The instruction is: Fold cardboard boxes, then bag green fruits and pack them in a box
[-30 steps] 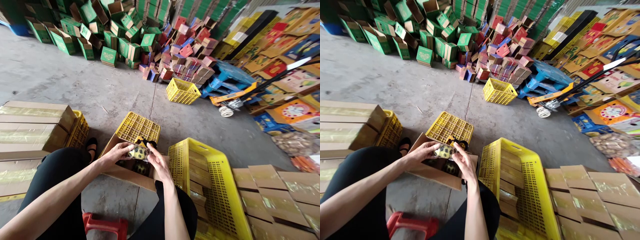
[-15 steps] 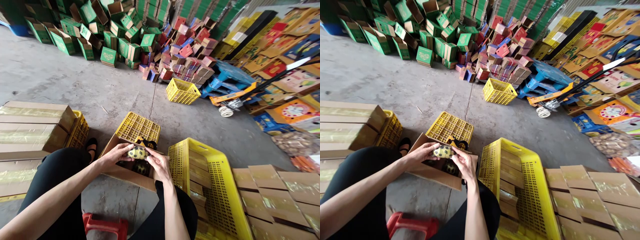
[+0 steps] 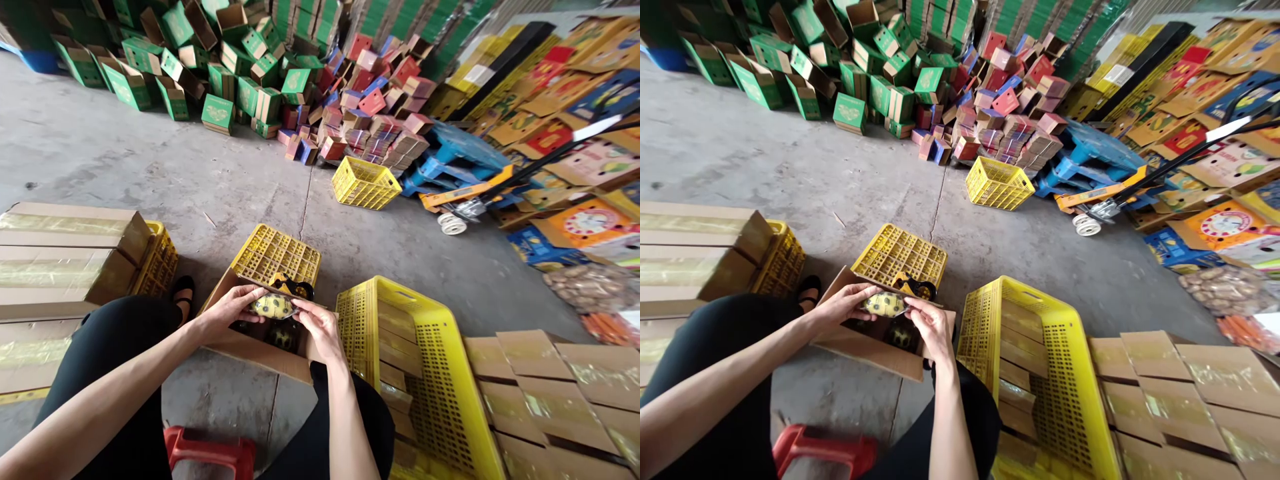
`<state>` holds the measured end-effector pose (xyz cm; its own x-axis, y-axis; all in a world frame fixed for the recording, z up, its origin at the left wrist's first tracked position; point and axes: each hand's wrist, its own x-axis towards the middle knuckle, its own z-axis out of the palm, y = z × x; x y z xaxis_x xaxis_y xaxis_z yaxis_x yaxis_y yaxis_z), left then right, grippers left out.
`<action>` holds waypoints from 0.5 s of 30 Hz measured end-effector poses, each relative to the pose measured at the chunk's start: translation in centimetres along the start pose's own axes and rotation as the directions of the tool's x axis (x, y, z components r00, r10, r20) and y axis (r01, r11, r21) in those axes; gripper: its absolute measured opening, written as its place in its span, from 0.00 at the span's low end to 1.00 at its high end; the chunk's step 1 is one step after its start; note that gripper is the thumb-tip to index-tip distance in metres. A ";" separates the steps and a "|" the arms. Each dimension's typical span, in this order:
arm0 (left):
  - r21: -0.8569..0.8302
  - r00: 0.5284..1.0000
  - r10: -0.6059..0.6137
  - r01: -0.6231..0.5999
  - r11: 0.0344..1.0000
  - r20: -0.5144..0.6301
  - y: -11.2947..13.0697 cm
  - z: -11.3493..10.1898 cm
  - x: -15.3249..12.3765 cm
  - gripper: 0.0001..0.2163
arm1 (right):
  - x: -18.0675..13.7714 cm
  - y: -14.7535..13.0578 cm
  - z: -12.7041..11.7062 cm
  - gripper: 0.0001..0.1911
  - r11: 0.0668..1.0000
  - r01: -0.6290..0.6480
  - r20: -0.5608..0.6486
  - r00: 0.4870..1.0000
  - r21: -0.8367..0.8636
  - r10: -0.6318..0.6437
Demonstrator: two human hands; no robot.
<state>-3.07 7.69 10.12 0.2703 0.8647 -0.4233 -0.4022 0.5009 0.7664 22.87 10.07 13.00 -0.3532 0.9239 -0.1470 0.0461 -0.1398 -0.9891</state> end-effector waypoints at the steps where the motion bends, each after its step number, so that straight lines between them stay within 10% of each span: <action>1: -0.001 1.000 -0.009 0.009 1.000 0.003 -0.1 0.0 0.0 0.26 | 0.0 0.0 0.0 0.16 1.000 0.015 -0.002 1.000 -0.020 -0.015; 15: 0.045 0.996 0.015 -0.019 0.999 0.089 0.6 0.6 -0.7 0.35 | 0.4 0.7 0.0 0.14 0.990 -0.024 -0.195 0.979 0.140 0.051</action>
<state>-2.96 7.37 11.11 0.3405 0.8656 -0.3670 -0.3675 0.4818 0.7954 22.76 10.32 12.24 -0.1611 0.9673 -0.1959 -0.0767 -0.2101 -0.9747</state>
